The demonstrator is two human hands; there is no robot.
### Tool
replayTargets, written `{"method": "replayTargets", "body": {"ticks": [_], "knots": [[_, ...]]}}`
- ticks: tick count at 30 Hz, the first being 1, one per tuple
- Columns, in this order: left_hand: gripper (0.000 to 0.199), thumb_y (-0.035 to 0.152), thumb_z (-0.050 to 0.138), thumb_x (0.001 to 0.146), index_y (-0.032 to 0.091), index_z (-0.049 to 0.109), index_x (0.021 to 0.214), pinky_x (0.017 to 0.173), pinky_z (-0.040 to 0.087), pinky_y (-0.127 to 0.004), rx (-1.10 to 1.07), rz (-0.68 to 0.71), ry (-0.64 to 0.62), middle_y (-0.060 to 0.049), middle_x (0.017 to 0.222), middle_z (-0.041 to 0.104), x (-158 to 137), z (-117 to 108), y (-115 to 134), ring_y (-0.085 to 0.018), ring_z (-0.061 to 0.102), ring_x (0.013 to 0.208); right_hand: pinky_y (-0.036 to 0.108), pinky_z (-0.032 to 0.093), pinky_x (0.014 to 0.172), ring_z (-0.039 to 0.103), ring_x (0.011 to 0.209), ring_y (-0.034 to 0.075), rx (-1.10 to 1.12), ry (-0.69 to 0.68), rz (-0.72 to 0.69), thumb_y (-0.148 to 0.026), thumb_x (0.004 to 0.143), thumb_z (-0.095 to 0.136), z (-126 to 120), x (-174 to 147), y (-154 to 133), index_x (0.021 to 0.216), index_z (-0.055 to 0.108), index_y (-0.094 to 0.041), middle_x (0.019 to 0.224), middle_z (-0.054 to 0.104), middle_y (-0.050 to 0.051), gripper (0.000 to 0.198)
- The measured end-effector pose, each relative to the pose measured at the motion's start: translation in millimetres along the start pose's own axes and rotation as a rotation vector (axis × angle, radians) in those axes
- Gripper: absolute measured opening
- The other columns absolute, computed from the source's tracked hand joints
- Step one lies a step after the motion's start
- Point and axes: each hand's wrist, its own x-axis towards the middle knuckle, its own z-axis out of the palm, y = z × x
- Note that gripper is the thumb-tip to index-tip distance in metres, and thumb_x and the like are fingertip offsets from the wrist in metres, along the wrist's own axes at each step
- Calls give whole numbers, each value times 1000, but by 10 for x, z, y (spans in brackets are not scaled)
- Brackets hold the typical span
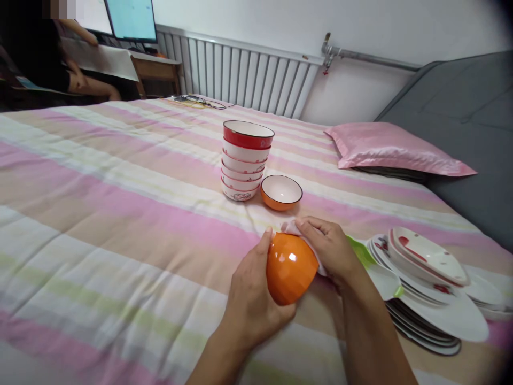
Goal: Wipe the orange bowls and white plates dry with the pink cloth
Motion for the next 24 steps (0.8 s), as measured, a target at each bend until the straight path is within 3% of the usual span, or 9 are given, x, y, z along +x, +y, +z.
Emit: {"method": "replayTargets", "body": {"ticks": [9, 17, 20, 24], "knots": [[114, 16, 71, 56, 26, 5, 149, 89, 52, -43, -120, -175, -30, -12, 134, 53, 8, -72, -41, -29, 59, 114, 31, 44, 82, 61, 89, 19, -369, -79, -302, -29, 92, 49, 187, -274, -444, 88, 69, -22, 94, 70, 2, 22], [100, 28, 62, 70, 19, 0, 148, 88, 52, -48, -154, -282, -70, -14, 122, 60, 23, -193, -65, -29, 63, 106, 44, 29, 105, 56, 105, 22, -592, -198, -527, -26, 86, 57, 447, -399, -531, 85, 67, -23, 103, 68, 3, 11], [103, 29, 63, 69, 23, -2, 148, 90, 52, -48, -163, -256, -64, -12, 123, 59, 12, -179, -77, -30, 62, 107, 41, 36, 98, 58, 99, 22, -568, -163, -550, -26, 86, 57, 443, -365, -502, 83, 69, -22, 98, 69, 4, 13], [103, 19, 64, 65, 24, 2, 148, 96, 49, -45, -190, -238, -57, -13, 138, 47, -15, -110, -72, -29, 53, 121, 35, 44, 85, 61, 91, 21, -420, -90, -445, -25, 86, 56, 348, -269, -434, 84, 72, -23, 92, 71, 3, 16]]}}
